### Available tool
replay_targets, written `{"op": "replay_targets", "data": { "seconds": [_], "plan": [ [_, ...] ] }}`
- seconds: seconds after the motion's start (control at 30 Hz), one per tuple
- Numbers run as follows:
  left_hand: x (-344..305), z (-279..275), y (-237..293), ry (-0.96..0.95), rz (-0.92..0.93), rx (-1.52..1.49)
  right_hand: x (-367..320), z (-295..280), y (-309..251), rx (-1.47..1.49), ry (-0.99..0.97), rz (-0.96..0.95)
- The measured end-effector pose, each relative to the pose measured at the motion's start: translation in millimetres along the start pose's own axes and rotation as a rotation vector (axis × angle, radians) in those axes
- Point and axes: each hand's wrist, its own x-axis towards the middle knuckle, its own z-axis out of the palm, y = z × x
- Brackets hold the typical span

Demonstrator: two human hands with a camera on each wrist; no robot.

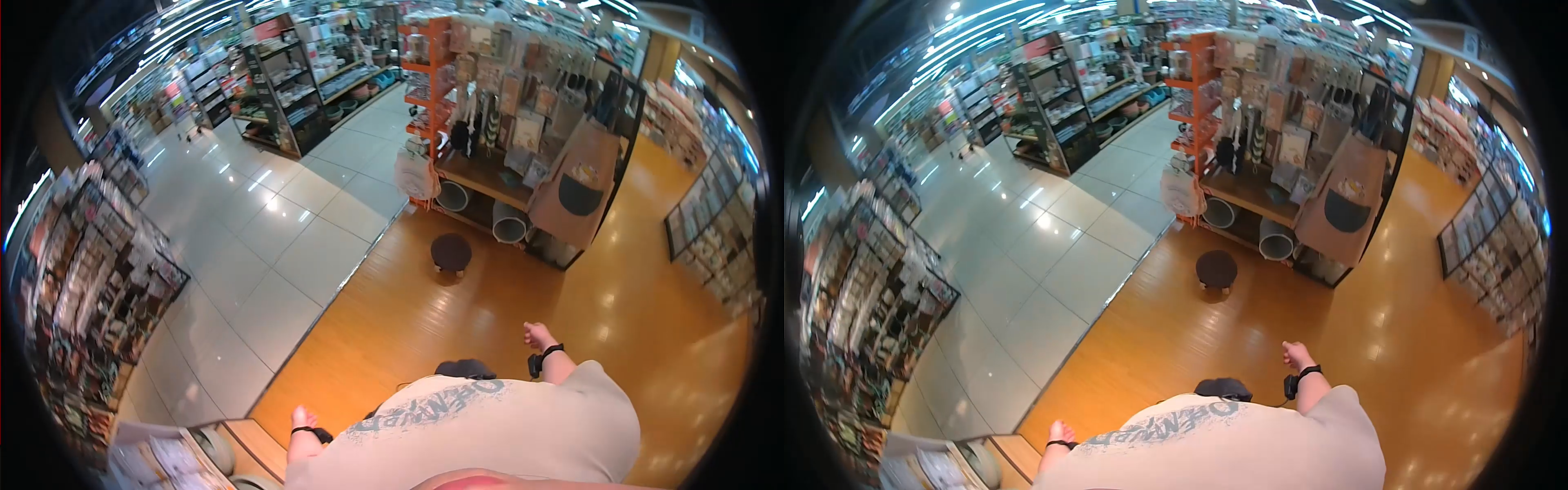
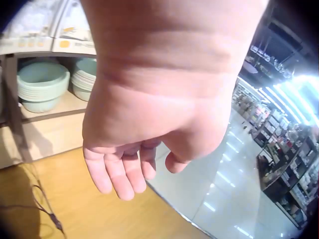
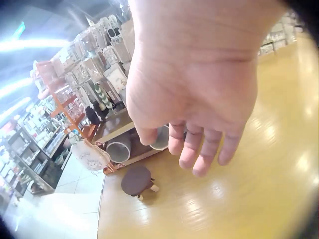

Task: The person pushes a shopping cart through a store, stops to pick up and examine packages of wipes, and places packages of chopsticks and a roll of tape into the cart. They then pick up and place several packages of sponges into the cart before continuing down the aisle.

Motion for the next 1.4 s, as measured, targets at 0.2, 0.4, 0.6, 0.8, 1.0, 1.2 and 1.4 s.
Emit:
{"op": "replay_targets", "data": {
  "seconds": [0.2,0.4,0.6,0.8,1.0,1.2,1.4],
  "plan": [
    [17.8,127.8,123.5,-0.17,0.15,0.27,47.4,48.9,-20.2,0.084,0.014,0.137],
    [23.7,187.5,159.6,-0.333,-0.09,-0.186,200.9,85.9,-79.7,0.11,-0.11,0.273],
    [5.4,208.0,215.9,-0.051,-0.024,-0.184,331.1,127.2,-270.2,0.021,-0.103,0.008],
    [-0.6,212.5,234.2,0.137,-0.021,-0.441,350.8,189.6,-447.5,-0.289,-0.129,-0.195],
    [7.6,248.8,249.3,0.172,-0.145,-0.627,402.0,268.1,-480.5,-0.381,-0.312,-0.143],
    [84.4,285.9,341.7,0.121,-0.207,-0.617,445.2,310.8,-472.0,-0.287,-0.283,0.109],
    [198.9,300.6,545.7,0.047,-0.151,-0.489,481.3,324.5,-503.8,-0.342,-0.058,0.149]
  ]
}}
